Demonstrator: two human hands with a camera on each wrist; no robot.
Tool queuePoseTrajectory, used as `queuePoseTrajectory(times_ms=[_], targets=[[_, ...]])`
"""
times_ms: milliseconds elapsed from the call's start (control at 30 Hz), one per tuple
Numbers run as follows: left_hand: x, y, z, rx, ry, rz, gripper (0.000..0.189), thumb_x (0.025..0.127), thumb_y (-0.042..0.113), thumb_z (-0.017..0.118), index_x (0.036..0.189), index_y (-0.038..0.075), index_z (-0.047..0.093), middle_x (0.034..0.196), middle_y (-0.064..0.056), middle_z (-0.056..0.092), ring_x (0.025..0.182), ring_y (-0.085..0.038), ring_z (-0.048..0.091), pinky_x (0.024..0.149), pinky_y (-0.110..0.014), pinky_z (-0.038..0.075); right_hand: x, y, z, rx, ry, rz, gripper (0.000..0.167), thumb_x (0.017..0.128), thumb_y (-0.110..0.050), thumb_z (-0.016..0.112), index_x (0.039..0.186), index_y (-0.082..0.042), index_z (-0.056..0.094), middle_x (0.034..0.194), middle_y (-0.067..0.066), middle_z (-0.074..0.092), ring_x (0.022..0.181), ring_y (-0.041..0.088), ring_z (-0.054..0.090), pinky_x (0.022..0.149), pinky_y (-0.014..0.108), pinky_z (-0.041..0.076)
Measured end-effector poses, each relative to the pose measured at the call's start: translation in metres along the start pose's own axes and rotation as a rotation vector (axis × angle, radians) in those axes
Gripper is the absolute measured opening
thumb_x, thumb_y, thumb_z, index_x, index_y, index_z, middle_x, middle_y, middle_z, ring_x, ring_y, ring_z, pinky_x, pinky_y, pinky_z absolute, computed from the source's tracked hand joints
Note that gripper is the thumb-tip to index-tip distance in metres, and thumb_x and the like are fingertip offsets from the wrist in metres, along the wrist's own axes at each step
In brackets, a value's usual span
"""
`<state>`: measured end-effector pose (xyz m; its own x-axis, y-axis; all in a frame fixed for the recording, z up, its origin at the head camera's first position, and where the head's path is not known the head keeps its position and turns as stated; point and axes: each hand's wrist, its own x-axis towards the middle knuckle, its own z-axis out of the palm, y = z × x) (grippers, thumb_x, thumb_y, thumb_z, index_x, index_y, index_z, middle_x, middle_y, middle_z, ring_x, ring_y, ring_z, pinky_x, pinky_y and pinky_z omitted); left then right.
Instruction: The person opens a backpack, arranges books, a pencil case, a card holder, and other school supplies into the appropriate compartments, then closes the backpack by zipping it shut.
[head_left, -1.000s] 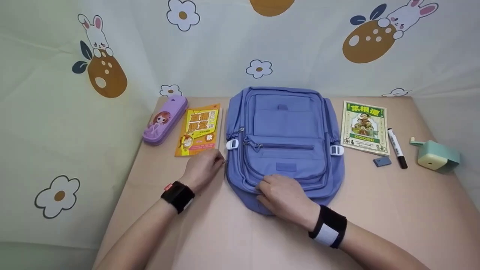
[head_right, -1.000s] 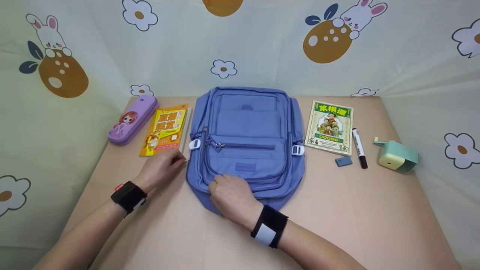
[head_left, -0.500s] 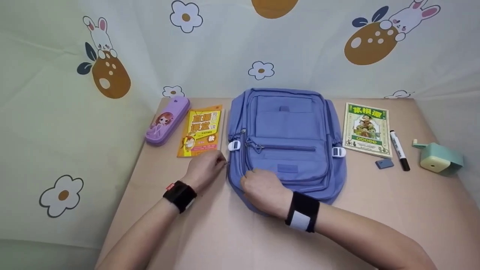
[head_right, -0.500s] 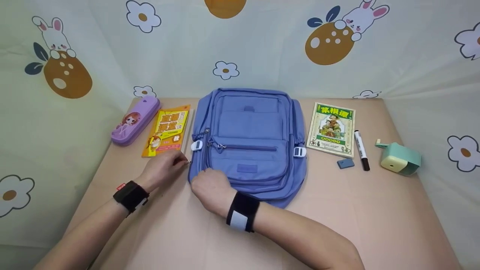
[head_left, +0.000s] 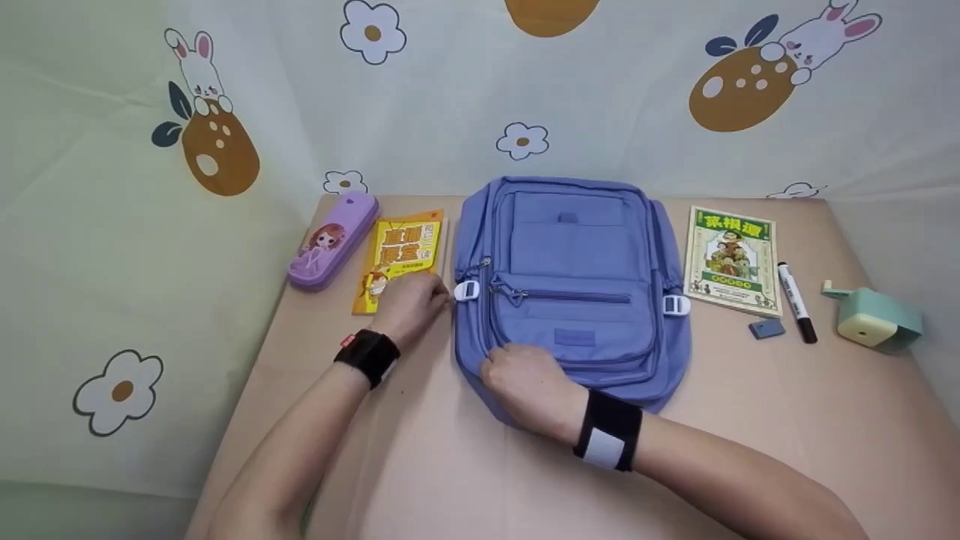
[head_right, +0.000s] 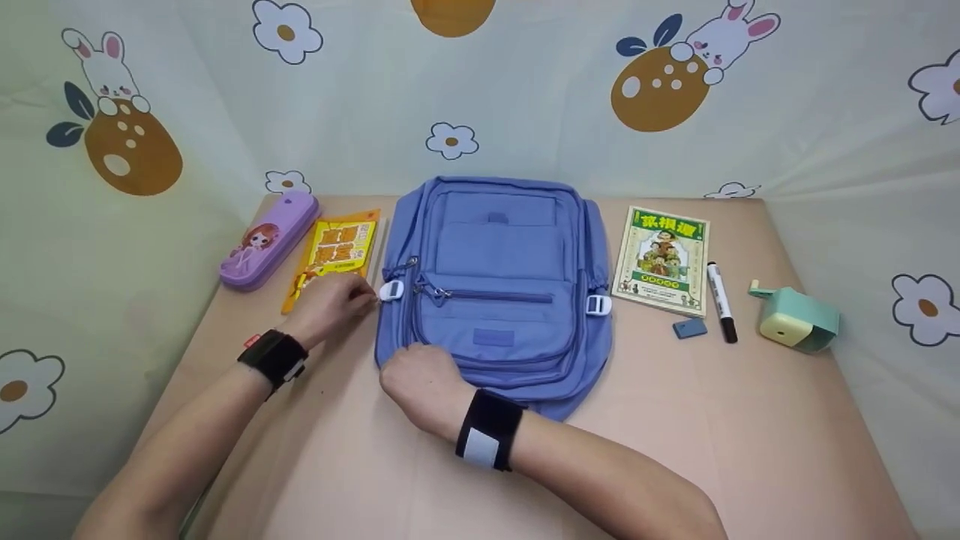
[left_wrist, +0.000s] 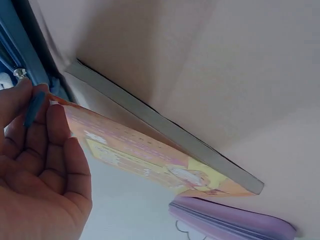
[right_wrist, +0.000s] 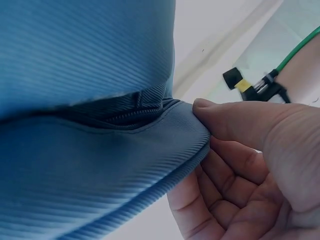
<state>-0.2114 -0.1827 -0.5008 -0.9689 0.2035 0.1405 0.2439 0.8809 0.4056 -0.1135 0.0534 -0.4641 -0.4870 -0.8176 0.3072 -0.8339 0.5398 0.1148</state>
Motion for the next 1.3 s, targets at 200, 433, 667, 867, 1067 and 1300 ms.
queuePoseTrajectory(times_ms=[200, 433, 667, 867, 1067, 1300], targets=[[0.016, -0.005, 0.008, -0.036, 0.019, -0.085, 0.008, 0.096, 0.019, 0.072, 0.097, 0.013, 0.076, 0.094, -0.002, 0.074, 0.090, -0.023, 0.069, 0.083, -0.041, 0.054, -0.003, -0.001, 0.002, 0.020, 0.014, 0.005, 0.007, 0.079, -0.004, 0.072, 0.076, -0.008, 0.066, 0.072, 0.003, 0.061, 0.062, 0.020, 0.059, 0.046, 0.034, 0.049], [0.020, -0.005, 0.015, -0.049, 0.047, -0.096, 0.009, 0.096, 0.020, 0.071, 0.098, 0.013, 0.076, 0.097, -0.003, 0.075, 0.091, -0.024, 0.069, 0.083, -0.040, 0.054, -0.011, 0.002, 0.005, 0.049, 0.028, -0.021, 0.005, 0.083, -0.003, 0.071, 0.083, -0.008, 0.070, 0.077, 0.003, 0.062, 0.067, 0.019, 0.060, 0.052, 0.033, 0.051], [0.014, -0.005, 0.016, -0.063, 0.042, -0.082, 0.009, 0.097, 0.020, 0.070, 0.099, 0.013, 0.075, 0.099, -0.004, 0.074, 0.093, -0.025, 0.069, 0.085, -0.041, 0.054, -0.040, 0.017, -0.007, 0.181, 0.043, -0.002, 0.027, 0.086, -0.018, 0.079, 0.111, -0.009, 0.075, 0.096, 0.003, 0.068, 0.084, 0.021, 0.063, 0.071, 0.035, 0.054], [0.011, -0.006, 0.015, -0.077, 0.034, -0.076, 0.010, 0.097, 0.019, 0.069, 0.102, 0.012, 0.075, 0.101, -0.004, 0.073, 0.096, -0.024, 0.068, 0.087, -0.041, 0.054, -0.089, 0.055, -0.023, 0.286, 0.100, 0.102, 0.037, 0.085, -0.028, 0.083, 0.116, -0.010, 0.074, 0.108, 0.002, 0.069, 0.099, 0.024, 0.063, 0.084, 0.043, 0.050], [0.006, -0.004, 0.010, -0.077, 0.013, -0.043, 0.016, 0.097, 0.018, 0.069, 0.109, 0.008, 0.075, 0.105, -0.007, 0.073, 0.099, -0.026, 0.068, 0.089, -0.043, 0.054, -0.145, 0.095, -0.020, 0.316, 0.133, 0.151, 0.037, 0.082, -0.026, 0.085, 0.113, -0.008, 0.075, 0.113, 0.002, 0.069, 0.108, 0.026, 0.061, 0.094, 0.048, 0.048], [-0.012, 0.018, -0.006, -0.086, 0.088, 0.053, 0.024, 0.096, 0.017, 0.072, 0.118, 0.008, 0.072, 0.113, -0.008, 0.069, 0.102, -0.027, 0.065, 0.088, -0.044, 0.054, -0.186, 0.113, -0.006, 0.353, 0.154, 0.219, 0.037, 0.079, -0.020, 0.087, 0.113, -0.012, 0.076, 0.115, -0.001, 0.070, 0.108, 0.021, 0.063, 0.092, 0.041, 0.050]])
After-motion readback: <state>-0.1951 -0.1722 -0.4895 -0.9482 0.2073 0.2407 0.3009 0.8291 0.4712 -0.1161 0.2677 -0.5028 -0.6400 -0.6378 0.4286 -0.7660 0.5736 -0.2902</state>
